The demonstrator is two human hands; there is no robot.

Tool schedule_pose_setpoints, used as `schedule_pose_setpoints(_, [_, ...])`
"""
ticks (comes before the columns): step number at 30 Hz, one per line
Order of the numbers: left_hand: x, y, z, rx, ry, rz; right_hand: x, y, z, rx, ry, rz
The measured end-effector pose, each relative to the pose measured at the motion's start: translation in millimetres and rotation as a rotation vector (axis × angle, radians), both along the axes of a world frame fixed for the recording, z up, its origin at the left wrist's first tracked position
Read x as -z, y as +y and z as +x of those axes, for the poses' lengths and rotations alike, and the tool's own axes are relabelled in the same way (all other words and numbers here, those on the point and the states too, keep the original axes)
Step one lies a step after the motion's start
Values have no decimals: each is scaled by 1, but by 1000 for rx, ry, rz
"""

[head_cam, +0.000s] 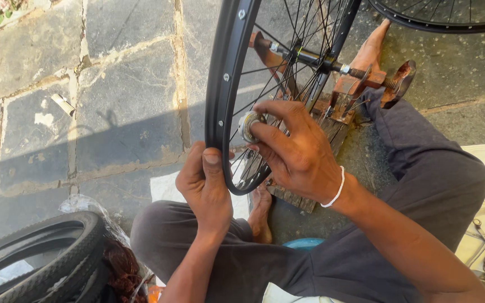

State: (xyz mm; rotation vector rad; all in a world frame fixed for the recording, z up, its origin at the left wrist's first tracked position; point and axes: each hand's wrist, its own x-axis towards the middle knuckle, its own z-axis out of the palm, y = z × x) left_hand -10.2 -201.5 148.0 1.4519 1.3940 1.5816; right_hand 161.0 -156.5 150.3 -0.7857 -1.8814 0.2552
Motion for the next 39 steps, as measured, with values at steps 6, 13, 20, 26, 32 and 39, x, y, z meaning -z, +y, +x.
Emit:
schedule_pose_setpoints(6, [3, 1, -5, 14, 42, 39, 5, 0, -2, 17, 61, -34])
schedule_pose_setpoints(13, [-4, 8, -3, 52, 71, 77, 11, -5, -4, 1, 215, -182])
schedule_pose_setpoints(20, [2, 7, -2, 37, 40, 91, 16, -8, -2, 6, 250, -184])
schedule_pose_setpoints(26, [11, 8, -4, 52, -100, 94, 21, -1, -4, -131, 405, -199])
schedule_pose_setpoints(32, [11, 9, -4, 76, -221, 87, 18, 14, -9, -153, 296, -177])
schedule_pose_setpoints(39, [4, 11, 1, 112, -257, 110, 5, 40, 11, -635, 193, -445])
